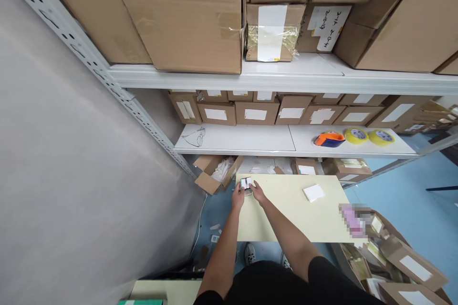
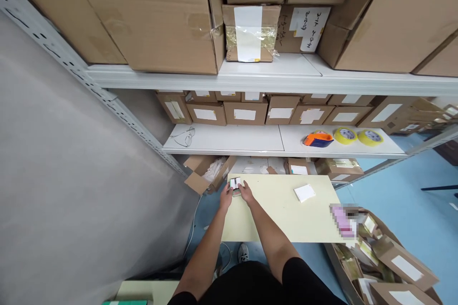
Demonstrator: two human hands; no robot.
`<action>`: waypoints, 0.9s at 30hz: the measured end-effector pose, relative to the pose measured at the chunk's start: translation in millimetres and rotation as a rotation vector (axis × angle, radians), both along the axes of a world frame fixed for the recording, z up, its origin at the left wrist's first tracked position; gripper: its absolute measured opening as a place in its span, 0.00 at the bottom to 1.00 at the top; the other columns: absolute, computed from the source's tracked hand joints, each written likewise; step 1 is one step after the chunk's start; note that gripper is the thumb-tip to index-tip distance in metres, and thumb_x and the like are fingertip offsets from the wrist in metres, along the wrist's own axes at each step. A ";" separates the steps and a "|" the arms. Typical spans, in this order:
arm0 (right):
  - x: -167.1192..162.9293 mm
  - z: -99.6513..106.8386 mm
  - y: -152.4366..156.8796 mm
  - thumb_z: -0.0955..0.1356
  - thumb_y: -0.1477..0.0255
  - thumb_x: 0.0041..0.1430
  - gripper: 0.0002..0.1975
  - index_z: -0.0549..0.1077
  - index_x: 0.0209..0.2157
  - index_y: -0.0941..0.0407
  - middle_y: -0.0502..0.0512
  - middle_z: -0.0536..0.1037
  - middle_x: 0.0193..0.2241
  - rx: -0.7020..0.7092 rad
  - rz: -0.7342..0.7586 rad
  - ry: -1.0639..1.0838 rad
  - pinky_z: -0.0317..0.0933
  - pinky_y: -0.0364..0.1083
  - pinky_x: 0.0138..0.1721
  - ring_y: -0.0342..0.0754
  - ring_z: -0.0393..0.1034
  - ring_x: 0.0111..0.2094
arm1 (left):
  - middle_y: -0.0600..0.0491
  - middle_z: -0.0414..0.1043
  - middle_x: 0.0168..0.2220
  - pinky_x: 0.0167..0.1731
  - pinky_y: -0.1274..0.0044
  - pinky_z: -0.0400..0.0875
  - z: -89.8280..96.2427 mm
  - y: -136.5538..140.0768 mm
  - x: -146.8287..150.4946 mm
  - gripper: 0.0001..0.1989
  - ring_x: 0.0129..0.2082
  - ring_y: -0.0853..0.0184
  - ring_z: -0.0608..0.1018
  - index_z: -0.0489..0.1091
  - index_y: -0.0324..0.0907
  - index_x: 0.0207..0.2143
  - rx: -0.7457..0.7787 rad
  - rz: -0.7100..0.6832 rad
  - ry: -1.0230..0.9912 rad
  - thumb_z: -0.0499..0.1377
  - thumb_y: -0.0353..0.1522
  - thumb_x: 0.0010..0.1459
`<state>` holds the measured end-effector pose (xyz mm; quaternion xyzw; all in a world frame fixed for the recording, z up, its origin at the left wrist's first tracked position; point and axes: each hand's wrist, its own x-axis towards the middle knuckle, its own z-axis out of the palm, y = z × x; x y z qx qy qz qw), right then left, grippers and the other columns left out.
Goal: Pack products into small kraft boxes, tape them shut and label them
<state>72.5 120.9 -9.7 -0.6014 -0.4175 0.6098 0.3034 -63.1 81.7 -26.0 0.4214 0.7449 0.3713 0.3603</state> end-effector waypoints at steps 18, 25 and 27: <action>245.9 63.4 -20.3 0.70 0.50 0.52 0.21 0.73 0.40 0.51 0.57 0.81 0.45 0.414 -0.315 -0.288 0.71 0.58 0.50 0.59 0.77 0.47 | 0.43 0.71 0.65 0.58 0.65 0.73 135.8 31.8 151.3 0.31 0.65 0.56 0.72 0.60 0.48 0.70 0.401 -0.119 0.041 0.58 0.38 0.66; 356.5 135.8 48.8 0.68 0.64 0.60 0.27 0.72 0.61 0.51 0.60 0.77 0.60 0.672 -0.244 -0.476 0.66 0.61 0.62 0.59 0.71 0.62 | 0.43 0.71 0.64 0.57 0.65 0.74 147.3 55.7 239.1 0.29 0.63 0.55 0.74 0.64 0.47 0.67 0.393 -0.166 -0.001 0.59 0.40 0.66; 379.3 162.2 85.5 0.66 0.68 0.61 0.29 0.70 0.64 0.54 0.62 0.74 0.62 0.800 -0.193 -0.563 0.59 0.61 0.68 0.59 0.65 0.67 | 0.44 0.72 0.64 0.57 0.66 0.74 148.3 54.8 254.9 0.28 0.63 0.56 0.74 0.65 0.48 0.67 0.408 -0.172 0.024 0.59 0.40 0.66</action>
